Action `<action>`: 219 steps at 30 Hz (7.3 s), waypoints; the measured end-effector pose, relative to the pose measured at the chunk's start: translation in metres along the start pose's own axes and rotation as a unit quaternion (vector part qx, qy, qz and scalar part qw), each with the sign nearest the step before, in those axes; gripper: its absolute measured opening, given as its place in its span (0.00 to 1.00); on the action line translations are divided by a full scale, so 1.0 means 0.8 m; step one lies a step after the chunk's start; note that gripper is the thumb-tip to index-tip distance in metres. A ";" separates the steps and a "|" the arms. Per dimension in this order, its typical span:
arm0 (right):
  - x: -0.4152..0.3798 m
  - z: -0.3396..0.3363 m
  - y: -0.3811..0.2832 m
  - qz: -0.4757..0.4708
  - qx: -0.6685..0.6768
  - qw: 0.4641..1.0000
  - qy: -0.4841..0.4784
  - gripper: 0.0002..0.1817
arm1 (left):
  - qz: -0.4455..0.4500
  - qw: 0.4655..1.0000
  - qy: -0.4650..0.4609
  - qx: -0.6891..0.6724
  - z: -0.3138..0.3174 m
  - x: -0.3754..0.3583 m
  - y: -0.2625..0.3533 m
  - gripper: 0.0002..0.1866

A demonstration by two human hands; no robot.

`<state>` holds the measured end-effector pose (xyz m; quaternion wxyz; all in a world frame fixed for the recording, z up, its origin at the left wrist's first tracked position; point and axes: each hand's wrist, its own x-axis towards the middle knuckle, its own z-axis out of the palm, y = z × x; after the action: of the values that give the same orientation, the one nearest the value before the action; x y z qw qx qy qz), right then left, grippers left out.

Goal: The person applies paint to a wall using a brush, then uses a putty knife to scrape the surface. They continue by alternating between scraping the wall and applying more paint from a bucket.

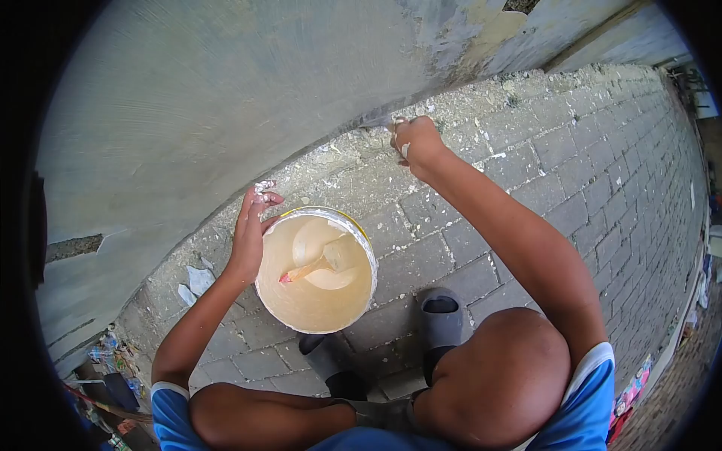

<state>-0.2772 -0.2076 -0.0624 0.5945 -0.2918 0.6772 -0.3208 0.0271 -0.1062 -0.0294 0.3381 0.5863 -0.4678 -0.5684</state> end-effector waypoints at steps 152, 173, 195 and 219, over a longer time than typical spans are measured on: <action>-0.026 -0.086 0.045 -0.083 0.208 0.974 0.032 0.11 | -0.009 0.999 0.027 -0.014 -0.006 0.006 -0.018 0.31; -0.038 0.078 0.071 -0.153 0.003 0.985 0.080 0.12 | 0.010 1.000 0.027 -0.007 -0.006 0.005 -0.018 0.30; -0.023 0.032 0.074 -0.012 0.168 0.983 0.069 0.14 | -0.025 1.000 0.004 -0.009 -0.020 -0.012 -0.037 0.31; -0.039 -0.094 0.073 -0.010 0.199 0.976 0.092 0.12 | -0.041 0.998 0.048 -0.027 -0.028 -0.021 -0.051 0.28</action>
<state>-0.3488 -0.1403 -0.0822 0.5722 -0.1435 0.6491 -0.4803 0.0573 -0.0805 -0.0584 0.3525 0.6220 -0.4113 -0.5654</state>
